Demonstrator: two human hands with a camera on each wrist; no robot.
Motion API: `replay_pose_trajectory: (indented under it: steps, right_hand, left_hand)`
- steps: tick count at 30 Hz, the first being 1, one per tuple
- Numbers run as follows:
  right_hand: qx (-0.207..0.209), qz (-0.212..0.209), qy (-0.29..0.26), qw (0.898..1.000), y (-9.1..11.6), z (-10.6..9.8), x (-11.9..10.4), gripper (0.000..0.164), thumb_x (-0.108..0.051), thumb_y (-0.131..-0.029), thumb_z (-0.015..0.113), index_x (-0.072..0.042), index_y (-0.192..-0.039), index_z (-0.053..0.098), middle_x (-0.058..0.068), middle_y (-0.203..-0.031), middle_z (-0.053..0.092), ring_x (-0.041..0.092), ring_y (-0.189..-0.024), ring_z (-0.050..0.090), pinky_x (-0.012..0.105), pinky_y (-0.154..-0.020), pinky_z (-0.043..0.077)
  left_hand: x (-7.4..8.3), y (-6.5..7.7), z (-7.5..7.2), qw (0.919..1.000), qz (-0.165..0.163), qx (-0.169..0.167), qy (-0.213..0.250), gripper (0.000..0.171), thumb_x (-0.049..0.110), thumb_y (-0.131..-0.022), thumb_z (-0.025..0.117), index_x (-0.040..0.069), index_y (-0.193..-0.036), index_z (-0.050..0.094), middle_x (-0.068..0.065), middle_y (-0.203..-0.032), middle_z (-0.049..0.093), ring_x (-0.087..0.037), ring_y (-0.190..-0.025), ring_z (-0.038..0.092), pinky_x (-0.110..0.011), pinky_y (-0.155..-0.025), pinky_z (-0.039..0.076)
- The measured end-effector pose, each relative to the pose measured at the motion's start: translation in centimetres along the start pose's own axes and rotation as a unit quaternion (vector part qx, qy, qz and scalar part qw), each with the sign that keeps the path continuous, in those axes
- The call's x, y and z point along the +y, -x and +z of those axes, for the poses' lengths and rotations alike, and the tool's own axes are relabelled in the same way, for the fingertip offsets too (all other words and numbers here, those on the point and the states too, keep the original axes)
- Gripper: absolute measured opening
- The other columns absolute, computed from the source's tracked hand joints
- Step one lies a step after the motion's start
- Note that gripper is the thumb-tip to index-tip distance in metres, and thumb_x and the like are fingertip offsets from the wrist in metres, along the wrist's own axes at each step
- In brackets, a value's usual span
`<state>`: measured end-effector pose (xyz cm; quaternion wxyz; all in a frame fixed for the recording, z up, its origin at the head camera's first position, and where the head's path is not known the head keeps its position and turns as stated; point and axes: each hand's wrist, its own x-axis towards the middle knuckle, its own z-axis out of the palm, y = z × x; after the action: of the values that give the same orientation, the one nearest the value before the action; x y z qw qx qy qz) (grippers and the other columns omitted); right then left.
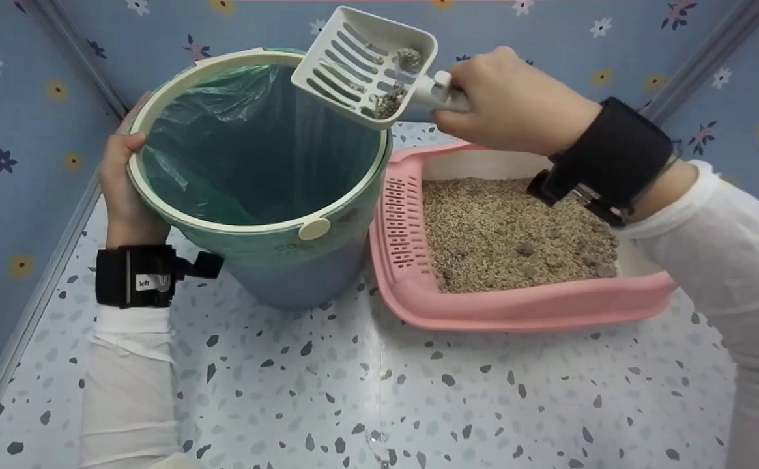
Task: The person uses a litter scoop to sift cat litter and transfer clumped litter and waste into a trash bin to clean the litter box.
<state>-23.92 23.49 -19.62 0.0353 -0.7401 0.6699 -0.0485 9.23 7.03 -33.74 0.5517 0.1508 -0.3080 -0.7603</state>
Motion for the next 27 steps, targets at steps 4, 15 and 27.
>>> replay_pose_trajectory:
  steps: [4,15,27]
  right_hand:
    - [0.018,-0.015,0.078,0.997,-0.4,0.5,-1.9,0.026,-0.028,-0.094,0.048,-0.005,-0.083,0.054,0.005,-0.068,0.050,0.021,-0.055,0.048,0.036,-0.048,0.046]
    - [0.174,-0.187,0.329,0.909,-0.7,2.6,-4.2,0.038,-0.019,-0.104,0.022,-0.003,-0.078,0.046,0.000,-0.050,0.032,0.013,-0.041,0.029,0.026,-0.035,0.026]
    - [0.207,-0.193,0.374,0.883,-0.2,2.1,-2.7,0.035,-0.015,-0.104,0.021,-0.005,-0.078,0.042,0.000,-0.051,0.029,0.012,-0.042,0.024,0.026,-0.038,0.020]
  left_hand:
    - [0.0,0.1,0.0,1.0000,-0.001,0.002,0.005,0.049,0.005,-0.093,0.029,0.007,-0.141,0.041,-0.008,-0.143,0.043,-0.020,-0.134,0.037,-0.030,-0.111,0.029]
    - [0.1,0.4,0.3,0.9999,0.000,-0.003,0.015,0.050,0.005,-0.092,0.030,0.008,-0.140,0.041,-0.009,-0.145,0.041,-0.019,-0.135,0.036,-0.030,-0.111,0.027]
    - [0.3,0.3,0.2,1.0000,-0.001,0.000,0.009,0.049,0.006,-0.093,0.028,0.008,-0.140,0.042,-0.008,-0.143,0.044,-0.019,-0.134,0.037,-0.031,-0.111,0.028]
